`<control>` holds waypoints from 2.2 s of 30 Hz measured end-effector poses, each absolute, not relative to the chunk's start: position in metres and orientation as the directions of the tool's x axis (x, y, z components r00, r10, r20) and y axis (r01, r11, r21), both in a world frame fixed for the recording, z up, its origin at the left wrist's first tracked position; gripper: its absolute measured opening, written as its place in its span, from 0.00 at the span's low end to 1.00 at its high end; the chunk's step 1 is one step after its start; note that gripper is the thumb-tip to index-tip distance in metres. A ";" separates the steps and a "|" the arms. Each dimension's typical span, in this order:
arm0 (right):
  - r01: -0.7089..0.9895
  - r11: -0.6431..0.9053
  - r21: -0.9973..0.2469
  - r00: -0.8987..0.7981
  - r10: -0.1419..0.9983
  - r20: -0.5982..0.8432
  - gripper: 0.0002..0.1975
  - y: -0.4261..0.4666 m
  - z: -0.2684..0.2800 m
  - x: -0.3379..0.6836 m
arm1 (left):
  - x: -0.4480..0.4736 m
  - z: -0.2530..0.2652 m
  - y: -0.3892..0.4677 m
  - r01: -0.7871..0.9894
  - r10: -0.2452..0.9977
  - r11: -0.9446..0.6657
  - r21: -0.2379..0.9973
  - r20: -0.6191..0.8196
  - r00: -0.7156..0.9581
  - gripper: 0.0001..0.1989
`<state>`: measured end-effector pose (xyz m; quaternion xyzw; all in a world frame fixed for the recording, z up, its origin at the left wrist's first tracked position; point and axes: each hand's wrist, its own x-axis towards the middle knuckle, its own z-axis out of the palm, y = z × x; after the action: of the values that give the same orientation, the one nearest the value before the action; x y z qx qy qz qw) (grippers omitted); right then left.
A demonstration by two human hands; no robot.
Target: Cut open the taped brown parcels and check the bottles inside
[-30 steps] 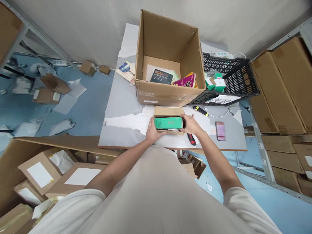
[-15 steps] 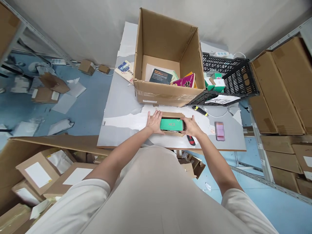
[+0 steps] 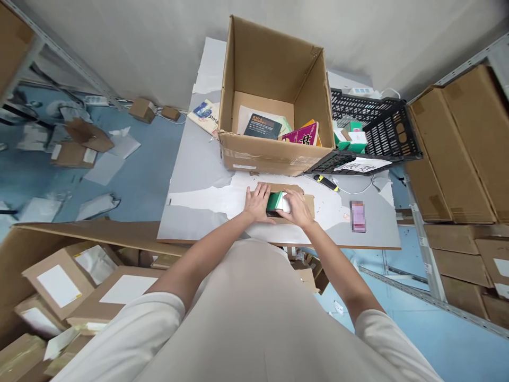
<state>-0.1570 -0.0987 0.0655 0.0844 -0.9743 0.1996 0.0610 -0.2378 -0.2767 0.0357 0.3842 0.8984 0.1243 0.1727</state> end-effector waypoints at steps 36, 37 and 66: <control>-0.518 0.834 -0.188 -0.854 -0.515 0.069 0.32 -0.082 0.142 -0.085 | -0.267 0.032 -0.280 0.623 0.687 0.718 0.311 -0.175 -0.705 0.62; -0.518 0.830 -0.207 -0.851 -0.524 0.030 0.32 -0.088 0.129 -0.086 | -0.266 0.036 -0.282 0.626 0.696 0.706 0.331 -0.162 -0.700 0.62; -0.424 0.827 -0.369 -0.898 -0.437 0.054 0.18 -0.112 0.075 -0.105 | -0.151 0.055 -0.310 0.558 0.694 0.537 0.633 0.044 -0.719 0.26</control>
<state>-0.1049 -0.1119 0.0747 0.2253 -0.9556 0.1892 -0.0165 -0.1510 -0.3098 0.0549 0.3597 0.8702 0.3194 0.1066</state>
